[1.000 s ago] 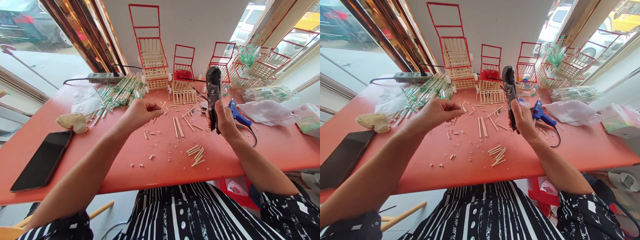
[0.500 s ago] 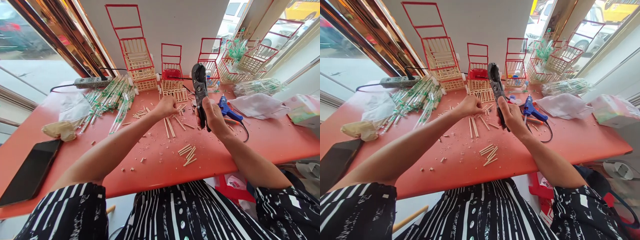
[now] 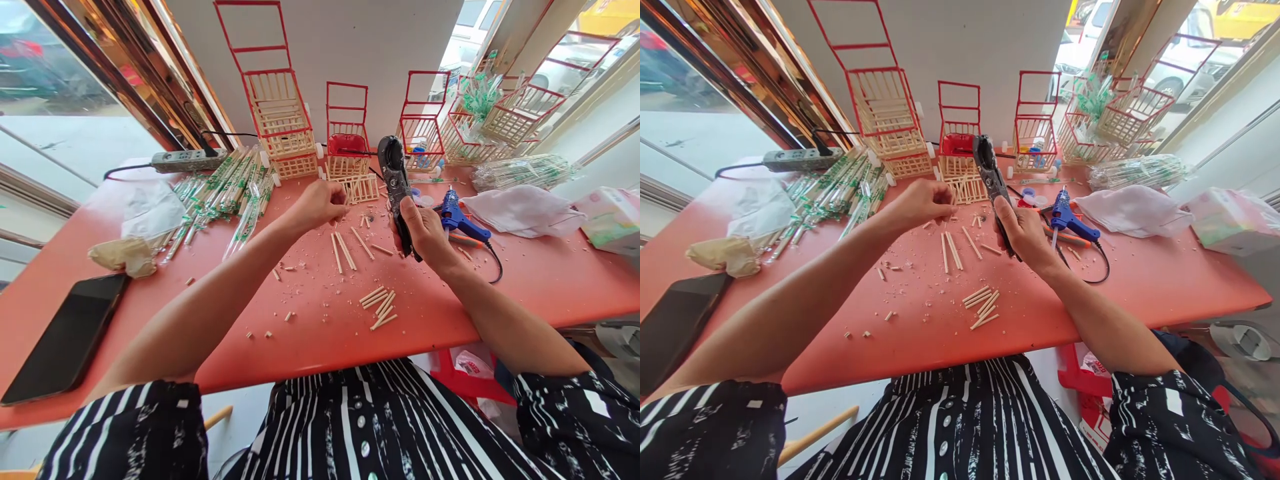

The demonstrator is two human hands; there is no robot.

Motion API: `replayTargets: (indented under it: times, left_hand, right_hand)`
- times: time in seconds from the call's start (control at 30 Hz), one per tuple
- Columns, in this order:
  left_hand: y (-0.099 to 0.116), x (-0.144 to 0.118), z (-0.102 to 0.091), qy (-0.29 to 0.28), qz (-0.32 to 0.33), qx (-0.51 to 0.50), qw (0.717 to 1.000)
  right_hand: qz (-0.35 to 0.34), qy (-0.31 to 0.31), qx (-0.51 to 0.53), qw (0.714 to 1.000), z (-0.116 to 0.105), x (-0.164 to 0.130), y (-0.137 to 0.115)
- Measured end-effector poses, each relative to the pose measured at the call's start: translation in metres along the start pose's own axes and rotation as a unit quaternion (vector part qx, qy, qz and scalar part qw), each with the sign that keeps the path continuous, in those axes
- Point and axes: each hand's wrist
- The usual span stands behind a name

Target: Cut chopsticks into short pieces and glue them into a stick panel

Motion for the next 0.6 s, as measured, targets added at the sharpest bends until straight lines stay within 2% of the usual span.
replayTargets:
  times: [0.17,0.3,0.43,0.6]
  left_hand:
    - [-0.016,-0.044,-0.015,0.082,0.005,-0.103,0.991]
    - [-0.026,-0.070,-0.008,0.146,-0.022,-0.082,0.986]
    - [-0.027,-0.082,0.000,0.175,-0.045,-0.020,0.983]
    - [-0.028,-0.085,0.005,0.190,-0.046,-0.019,0.981]
  right_hand:
    - [0.005,0.003,-0.017,1.000,-0.001,0.003,0.004]
    - [0.018,0.003,-0.026,0.999,0.000,0.004,0.006]
    - [0.030,0.008,-0.024,0.999,0.002,0.004,0.007]
    - [0.031,-0.001,-0.038,0.999,0.003,0.006,0.006]
Point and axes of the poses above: each hand's wrist, its own x-axis towards the middle knuckle, its own z-axis out of the palm, y = z × x, and after that the axes turned 11 degrees about -y, right-handed
